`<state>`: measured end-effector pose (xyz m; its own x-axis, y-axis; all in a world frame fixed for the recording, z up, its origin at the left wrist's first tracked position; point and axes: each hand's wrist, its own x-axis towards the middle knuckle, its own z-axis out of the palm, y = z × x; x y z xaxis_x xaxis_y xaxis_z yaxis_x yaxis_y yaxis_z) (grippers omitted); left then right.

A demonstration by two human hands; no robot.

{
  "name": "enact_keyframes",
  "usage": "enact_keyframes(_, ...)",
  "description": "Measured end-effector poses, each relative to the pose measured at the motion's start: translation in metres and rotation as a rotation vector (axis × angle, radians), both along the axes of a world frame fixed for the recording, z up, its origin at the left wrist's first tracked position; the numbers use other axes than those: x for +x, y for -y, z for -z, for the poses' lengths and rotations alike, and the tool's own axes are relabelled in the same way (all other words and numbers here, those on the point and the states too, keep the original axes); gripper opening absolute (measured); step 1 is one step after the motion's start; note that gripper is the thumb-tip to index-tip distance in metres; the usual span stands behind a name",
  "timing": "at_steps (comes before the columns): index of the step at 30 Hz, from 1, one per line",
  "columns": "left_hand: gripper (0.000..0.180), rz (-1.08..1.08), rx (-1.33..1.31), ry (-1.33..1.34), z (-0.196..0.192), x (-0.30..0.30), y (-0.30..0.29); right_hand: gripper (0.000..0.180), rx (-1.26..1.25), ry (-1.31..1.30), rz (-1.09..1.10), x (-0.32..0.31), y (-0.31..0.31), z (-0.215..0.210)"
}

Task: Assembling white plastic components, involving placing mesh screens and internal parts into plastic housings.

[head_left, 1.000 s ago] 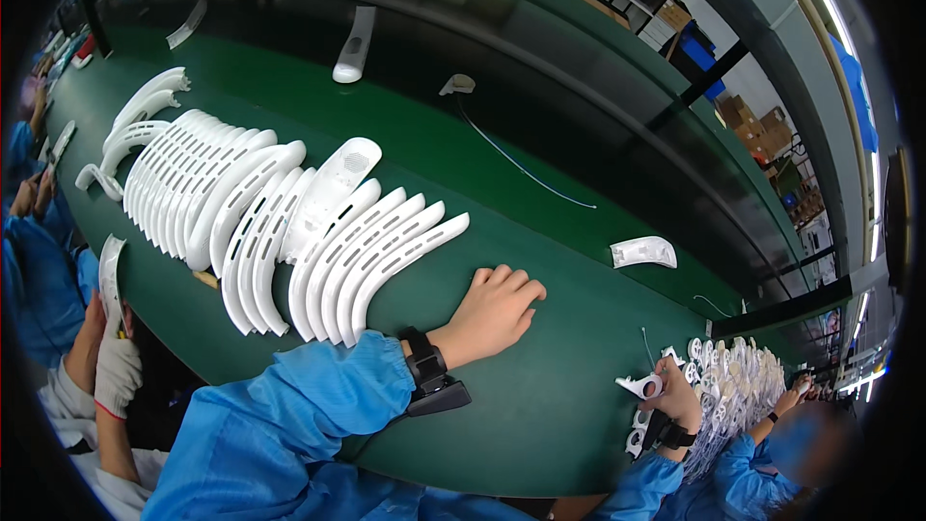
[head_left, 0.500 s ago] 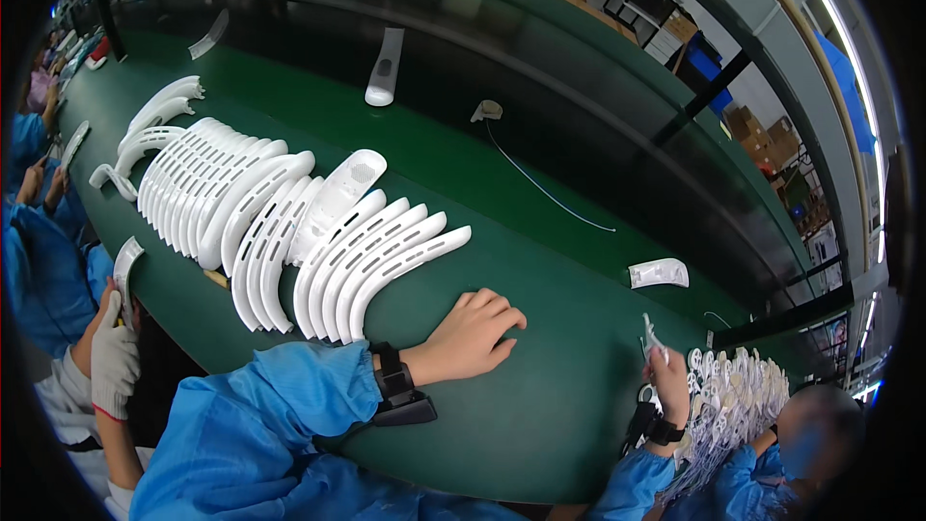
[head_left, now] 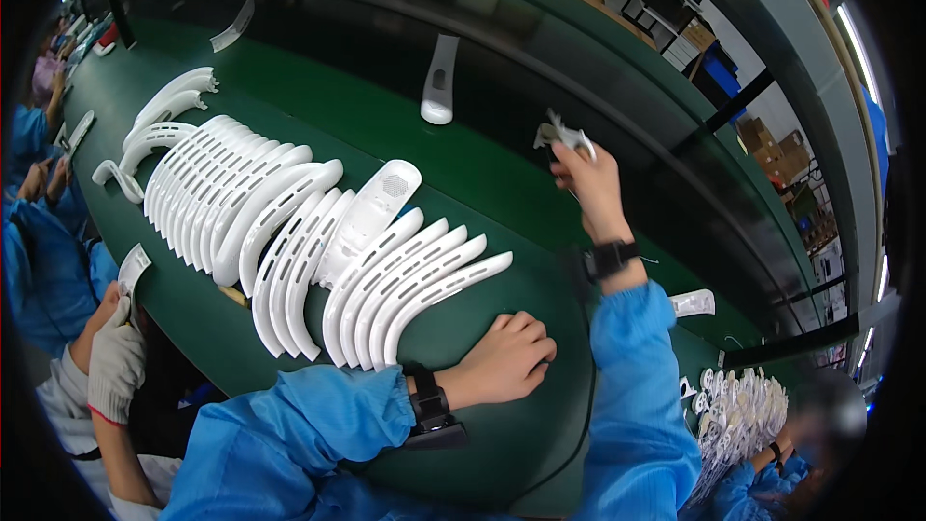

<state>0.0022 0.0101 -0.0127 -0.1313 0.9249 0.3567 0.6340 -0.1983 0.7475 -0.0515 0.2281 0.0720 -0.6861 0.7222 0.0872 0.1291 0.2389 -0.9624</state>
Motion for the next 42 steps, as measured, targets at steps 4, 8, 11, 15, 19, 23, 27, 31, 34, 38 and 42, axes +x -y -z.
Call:
enact_keyframes(4, 0.013, -0.003, 0.001, -0.006, 0.001, 0.003, -0.001, 0.059, 0.5, 0.161, 0.012, -0.084, -0.015, 0.025)
enact_keyframes(8, 0.018, -0.002, 0.039, -0.029, 0.006, 0.0, -0.001, 0.075, 0.68, 0.298, -0.117, -0.141, 0.005, 0.046)
enact_keyframes(11, 0.017, -0.063, 0.186, 0.053, 0.007, 0.0, 0.004, 0.077, 0.658, 0.577, -0.133, -0.165, 0.022, 0.056)
enact_keyframes(15, 0.019, -0.031, 0.159, 0.121, 0.008, 0.002, 0.0, 0.05, 0.722, 0.642, -0.118, -0.157, 0.0, 0.072)
enact_keyframes(19, 0.02, -0.021, 0.09, 0.005, 0.004, 0.004, -0.004, 0.037, 0.515, 0.568, -0.133, -0.118, -0.023, 0.028)
enact_keyframes(23, 0.009, -0.008, 0.055, 0.036, -0.005, 0.002, -0.005, 0.023, 0.318, 0.335, 0.014, -0.033, -0.042, 0.015)
enact_keyframes(27, 0.007, -0.009, 0.073, 0.065, -0.009, -0.002, 0.001, 0.011, 0.129, 0.14, 0.073, 0.072, -0.03, -0.006)
enact_keyframes(31, 0.017, -0.092, 0.27, 0.028, -0.026, 0.006, 0.004, 0.014, 0.169, 0.146, 0.114, 0.18, 0.001, 0.01)
enact_keyframes(34, 0.028, -0.124, 0.482, -0.252, -0.078, 0.01, -0.01, 0.034, 0.047, 0.244, -0.149, 0.237, 0.023, 0.008)
enact_keyframes(38, 0.052, -0.1, -0.043, -0.458, -0.084, 0.005, -0.02, 0.029, 0.041, 0.231, -0.374, 0.237, 0.049, 0.022)
enact_keyframes(42, 0.055, 0.009, -0.364, -0.42, -0.064, 0.007, -0.022, 0.016, 0.244, 0.211, -0.314, 0.246, 0.051, 0.038)
